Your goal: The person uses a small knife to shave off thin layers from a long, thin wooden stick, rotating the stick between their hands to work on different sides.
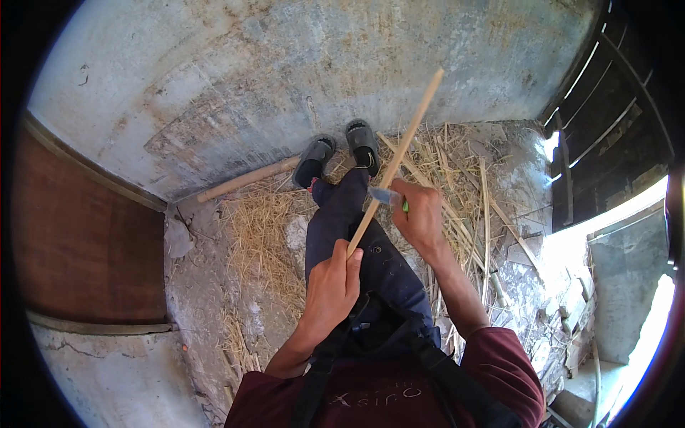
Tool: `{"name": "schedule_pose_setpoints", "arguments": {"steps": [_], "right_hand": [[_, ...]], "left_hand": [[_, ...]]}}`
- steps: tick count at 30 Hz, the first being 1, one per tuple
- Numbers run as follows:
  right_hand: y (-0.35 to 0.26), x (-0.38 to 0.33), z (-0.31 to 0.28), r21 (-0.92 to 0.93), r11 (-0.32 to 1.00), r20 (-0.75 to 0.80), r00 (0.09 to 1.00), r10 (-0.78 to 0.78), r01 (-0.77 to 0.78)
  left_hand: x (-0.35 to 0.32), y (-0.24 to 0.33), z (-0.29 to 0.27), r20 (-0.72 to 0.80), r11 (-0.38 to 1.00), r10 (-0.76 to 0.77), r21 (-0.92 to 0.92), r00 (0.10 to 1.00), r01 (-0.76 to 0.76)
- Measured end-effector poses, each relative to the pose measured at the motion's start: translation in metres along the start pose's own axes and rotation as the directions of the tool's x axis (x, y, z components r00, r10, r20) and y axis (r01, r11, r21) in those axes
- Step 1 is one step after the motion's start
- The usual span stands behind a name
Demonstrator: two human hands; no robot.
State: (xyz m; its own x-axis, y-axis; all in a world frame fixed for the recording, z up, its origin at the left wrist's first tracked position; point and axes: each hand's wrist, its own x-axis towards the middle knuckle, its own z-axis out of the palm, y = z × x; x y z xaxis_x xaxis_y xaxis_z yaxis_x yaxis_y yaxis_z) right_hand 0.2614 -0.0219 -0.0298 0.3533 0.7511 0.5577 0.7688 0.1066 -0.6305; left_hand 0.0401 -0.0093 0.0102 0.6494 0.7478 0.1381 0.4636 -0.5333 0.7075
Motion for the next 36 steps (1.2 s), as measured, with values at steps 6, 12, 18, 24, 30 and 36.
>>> {"name": "schedule_pose_setpoints", "arguments": {"steps": [6, 12, 18, 24, 30, 36], "right_hand": [[-0.026, -0.019, 0.008, 0.060, 0.998, 0.105, 0.994, -0.028, 0.021], [-0.031, -0.025, 0.014, 0.076, 0.997, 0.127, 0.991, -0.040, 0.031], [-0.034, -0.018, 0.014, 0.053, 0.999, 0.129, 0.992, -0.007, 0.001], [-0.022, 0.000, 0.015, 0.008, 1.000, -0.016, 1.000, 0.002, -0.002], [-0.006, 0.009, 0.014, -0.042, 0.999, 0.011, 1.000, -0.006, 0.007], [-0.019, 0.000, 0.010, -0.020, 0.999, 0.060, 0.998, -0.036, 0.037]], "left_hand": [[0.004, -0.007, -0.005, 0.023, 0.998, 0.052, -0.039, 0.998, -0.051], [0.004, -0.014, 0.009, -0.110, 0.985, 0.150, -0.069, 0.983, -0.158], [0.005, -0.011, 0.015, -0.205, 0.986, 0.143, 0.116, 0.968, -0.121], [-0.002, -0.012, 0.015, -0.183, 0.974, 0.137, 0.204, 0.973, -0.099], [0.002, -0.012, 0.008, -0.173, 0.995, 0.093, 0.056, 0.980, -0.085], [0.008, -0.006, -0.005, -0.050, 0.986, 0.048, -0.159, 0.998, -0.055]]}}
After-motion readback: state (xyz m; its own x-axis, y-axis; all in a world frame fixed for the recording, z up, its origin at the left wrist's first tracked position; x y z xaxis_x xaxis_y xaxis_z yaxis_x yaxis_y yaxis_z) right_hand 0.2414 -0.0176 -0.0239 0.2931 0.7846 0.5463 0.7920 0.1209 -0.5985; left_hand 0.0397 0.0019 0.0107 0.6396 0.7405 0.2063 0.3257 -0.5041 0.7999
